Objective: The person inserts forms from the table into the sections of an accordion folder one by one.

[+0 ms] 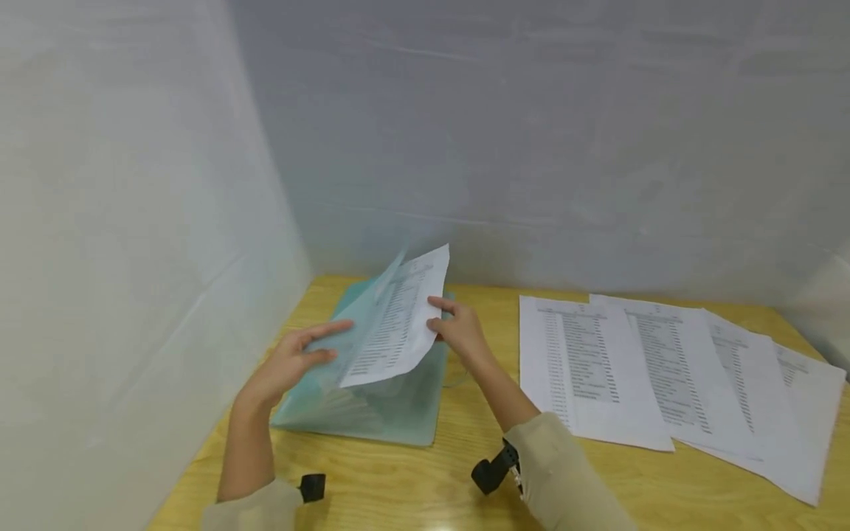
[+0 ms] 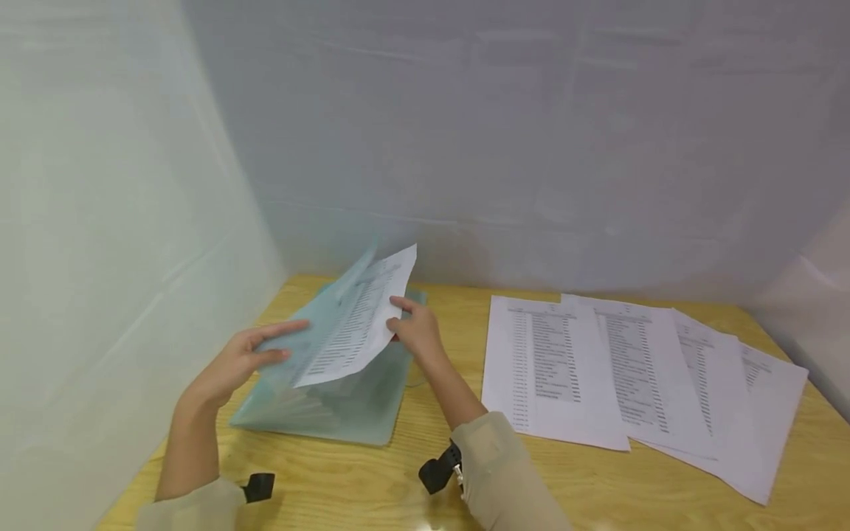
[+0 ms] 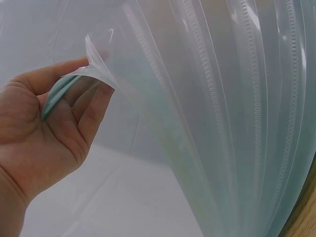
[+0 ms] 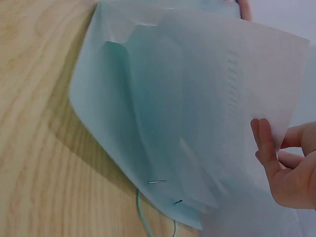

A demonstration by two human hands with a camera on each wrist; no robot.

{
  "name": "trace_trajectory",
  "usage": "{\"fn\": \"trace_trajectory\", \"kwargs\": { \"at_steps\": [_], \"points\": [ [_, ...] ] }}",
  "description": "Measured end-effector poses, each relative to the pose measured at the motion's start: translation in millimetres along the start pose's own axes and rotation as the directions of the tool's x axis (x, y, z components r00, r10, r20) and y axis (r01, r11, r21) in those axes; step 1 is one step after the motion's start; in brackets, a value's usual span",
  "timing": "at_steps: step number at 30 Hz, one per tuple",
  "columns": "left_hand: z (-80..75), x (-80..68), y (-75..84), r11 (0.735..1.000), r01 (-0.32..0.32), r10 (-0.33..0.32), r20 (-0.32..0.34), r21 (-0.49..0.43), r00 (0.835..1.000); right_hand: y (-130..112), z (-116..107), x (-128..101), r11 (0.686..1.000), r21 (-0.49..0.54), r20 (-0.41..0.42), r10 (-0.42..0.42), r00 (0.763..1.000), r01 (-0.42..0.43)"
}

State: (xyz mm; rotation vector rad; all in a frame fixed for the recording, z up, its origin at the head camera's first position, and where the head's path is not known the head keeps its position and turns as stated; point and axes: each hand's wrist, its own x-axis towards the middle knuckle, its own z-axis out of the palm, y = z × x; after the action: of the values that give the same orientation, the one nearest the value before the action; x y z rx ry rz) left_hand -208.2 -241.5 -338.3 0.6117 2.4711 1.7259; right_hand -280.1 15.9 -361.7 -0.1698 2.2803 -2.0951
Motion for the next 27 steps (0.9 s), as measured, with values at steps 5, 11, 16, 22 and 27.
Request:
{"fn": "trace_trajectory", "kwargs": {
  "at_steps": [5, 11, 16, 22, 27],
  "points": [
    [-0.1, -0.8, 2.4, 1.0, 0.004, -0.004, -0.001, -0.004, 1.0, -7, -3, 0, 1.0, 0.001, 0.015, 0.012, 1.0, -0.012],
    [0.4, -1.9, 3.3, 1.0, 0.007, -0.007, 0.0, -0.003, 1.0, -1, 0, 3, 0.999, 0.021, 0.027, 0.028, 0.999, -0.028],
    [0.8, -2.9, 3.5, 1.0, 0.004, -0.004, 0.005, 0.0, 1.0, 4, 6, 4, 0.999, 0.023, 0.025, 0.03, 0.999, -0.03],
    [0.9, -4.2, 4.9, 1.0, 0.002, -0.002, 0.01, -0.012, 1.0, 4, 12, 2, 1.0, -0.029, 0.025, 0.008, 1.0, -0.007],
    [0.8, -3.7, 5.7, 1.0, 0.011, -0.011, 0.009, -0.012, 1.0, 1, 13, -1, 0.98, -0.183, 0.031, -0.079, 0.996, 0.083]
  ]
}}
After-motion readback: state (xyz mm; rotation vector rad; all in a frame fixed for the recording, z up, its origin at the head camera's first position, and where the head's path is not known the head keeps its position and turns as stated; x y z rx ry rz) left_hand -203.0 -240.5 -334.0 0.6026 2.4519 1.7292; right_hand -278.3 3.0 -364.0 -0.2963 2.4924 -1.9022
